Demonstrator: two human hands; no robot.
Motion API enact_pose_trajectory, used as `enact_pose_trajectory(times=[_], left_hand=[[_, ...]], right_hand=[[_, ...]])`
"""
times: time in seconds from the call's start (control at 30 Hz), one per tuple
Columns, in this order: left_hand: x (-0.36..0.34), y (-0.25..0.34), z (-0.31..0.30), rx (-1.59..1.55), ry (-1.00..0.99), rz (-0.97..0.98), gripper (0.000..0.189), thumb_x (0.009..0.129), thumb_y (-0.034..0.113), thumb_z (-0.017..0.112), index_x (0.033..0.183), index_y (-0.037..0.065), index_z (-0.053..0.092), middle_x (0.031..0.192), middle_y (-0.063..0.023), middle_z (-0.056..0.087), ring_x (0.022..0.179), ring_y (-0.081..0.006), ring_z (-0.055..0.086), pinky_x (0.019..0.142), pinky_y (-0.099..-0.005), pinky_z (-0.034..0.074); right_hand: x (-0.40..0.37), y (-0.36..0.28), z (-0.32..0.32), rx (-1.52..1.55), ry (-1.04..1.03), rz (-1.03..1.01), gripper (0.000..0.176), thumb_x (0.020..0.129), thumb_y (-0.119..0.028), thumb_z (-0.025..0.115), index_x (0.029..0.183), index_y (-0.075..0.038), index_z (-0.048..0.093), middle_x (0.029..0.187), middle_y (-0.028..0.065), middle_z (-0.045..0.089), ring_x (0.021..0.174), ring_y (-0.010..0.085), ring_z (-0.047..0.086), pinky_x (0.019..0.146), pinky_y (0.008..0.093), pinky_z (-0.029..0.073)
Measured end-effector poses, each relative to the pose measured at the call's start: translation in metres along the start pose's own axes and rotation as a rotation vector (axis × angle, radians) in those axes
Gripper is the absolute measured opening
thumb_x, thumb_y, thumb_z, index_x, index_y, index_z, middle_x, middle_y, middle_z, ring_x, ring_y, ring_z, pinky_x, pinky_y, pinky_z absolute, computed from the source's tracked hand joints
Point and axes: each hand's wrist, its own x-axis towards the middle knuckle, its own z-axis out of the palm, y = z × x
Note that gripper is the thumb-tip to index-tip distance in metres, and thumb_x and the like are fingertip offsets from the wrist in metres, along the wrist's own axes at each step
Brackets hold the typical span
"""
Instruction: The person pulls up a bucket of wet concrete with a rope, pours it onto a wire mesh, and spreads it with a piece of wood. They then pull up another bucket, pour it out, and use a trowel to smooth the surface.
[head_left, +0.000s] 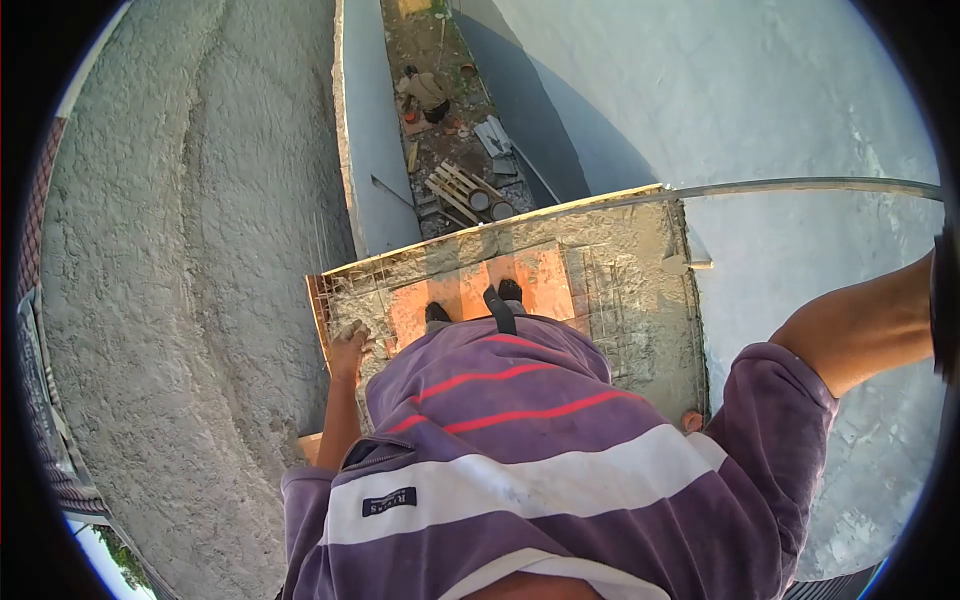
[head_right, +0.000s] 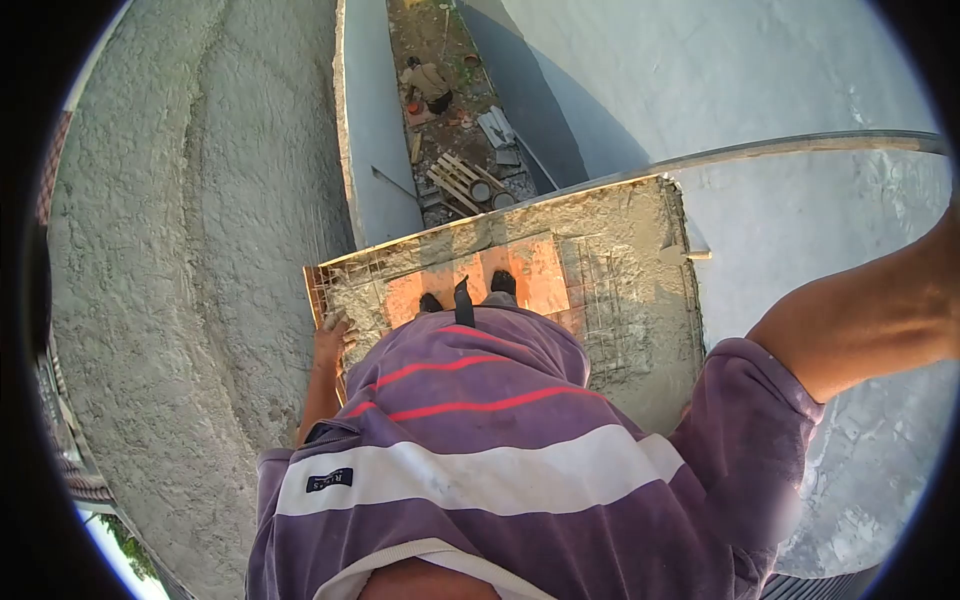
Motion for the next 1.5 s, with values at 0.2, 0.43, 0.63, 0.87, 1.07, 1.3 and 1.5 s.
enact_pose_trajectory(times=[0.2,0.43,0.63,0.87,1.07,1.3,1.5], left_hand=[[-0.05,0.124,0.04,0.071,0.004,0.401,0.054,0.098,0.027,0.067,0.14,-0.005,0.055,0.122,-0.013,0.069,0.105,-0.0208,0.069,0.091,-0.0353,0.054],[-0.18,0.368,0.13,0.204,-0.157,1.196,0.06,0.101,0.033,0.066,0.148,0.0,0.049,0.139,-0.0197,0.06,0.131,-0.0283,0.056,0.11,-0.0402,0.045],[-0.244,0.452,0.195,0.08,-0.334,1.506,0.058,0.105,0.035,0.058,0.146,-0.003,0.046,0.125,-0.0206,0.066,0.12,-0.0248,0.062,0.1,-0.0384,0.051],[-0.18,0.422,0.22,0.406,-0.369,1.365,0.034,0.107,0.029,0.053,0.119,-0.001,0.063,0.086,-0.0133,0.072,0.079,-0.0207,0.067,0.076,-0.0379,0.052],[-0.116,0.358,0.269,0.44,-0.422,1.202,0.032,0.106,0.027,0.055,0.119,-0.001,0.064,0.088,-0.0141,0.073,0.077,-0.0223,0.069,0.075,-0.0403,0.053],[-0.099,0.287,0.3,0.662,-0.465,1.049,0.026,0.099,0.02,0.064,0.117,0.001,0.066,0.09,-0.0218,0.071,0.081,-0.0405,0.067,0.074,-0.0476,0.052],[-0.048,0.198,0.306,0.682,-0.442,0.994,0.044,0.094,0.019,0.067,0.135,0.005,0.06,0.123,-0.022,0.067,0.114,-0.0403,0.063,0.097,-0.0481,0.051]], right_hand=[[-0.044,0.101,0.041,-0.111,0.336,-0.003,0.027,0.107,-0.025,0.049,0.087,-0.006,0.05,0.07,-0.0007,0.029,0.062,0.0124,0.024,0.058,0.0292,0.026],[-0.128,0.301,0.082,-0.137,0.156,0.225,0.037,0.11,-0.039,0.048,0.091,-0.007,0.051,0.074,-0.0024,0.043,0.066,0.008,0.041,0.06,0.0262,0.039],[-0.184,0.367,0.097,-0.336,-0.012,0.401,0.046,0.11,-0.047,0.043,0.089,-0.006,0.051,0.074,0.0039,0.05,0.071,0.0139,0.049,0.068,0.0319,0.044],[-0.137,0.262,0.054,-1.096,-0.126,0.331,0.013,0.094,-0.014,0.066,0.094,0.0,0.066,0.087,0.0231,0.068,0.085,0.0446,0.067,0.075,0.048,0.053],[-0.026,0.087,0.088,-1.526,-0.113,-0.626,0.026,0.088,-0.014,0.075,0.105,0.0,0.063,0.094,0.0181,0.064,0.08,0.0355,0.063,0.07,0.0406,0.051],[-0.1,0.149,0.066,-1.472,-0.586,0.276,0.021,0.088,-0.018,0.074,0.091,0.001,0.065,0.08,0.0139,0.065,0.07,0.0327,0.067,0.056,0.0449,0.05],[-0.153,0.175,0.049,-1.239,-0.847,0.87,0.022,0.092,-0.019,0.068,0.093,0.003,0.066,0.078,0.0255,0.068,0.075,0.0452,0.068,0.068,0.0533,0.053]])
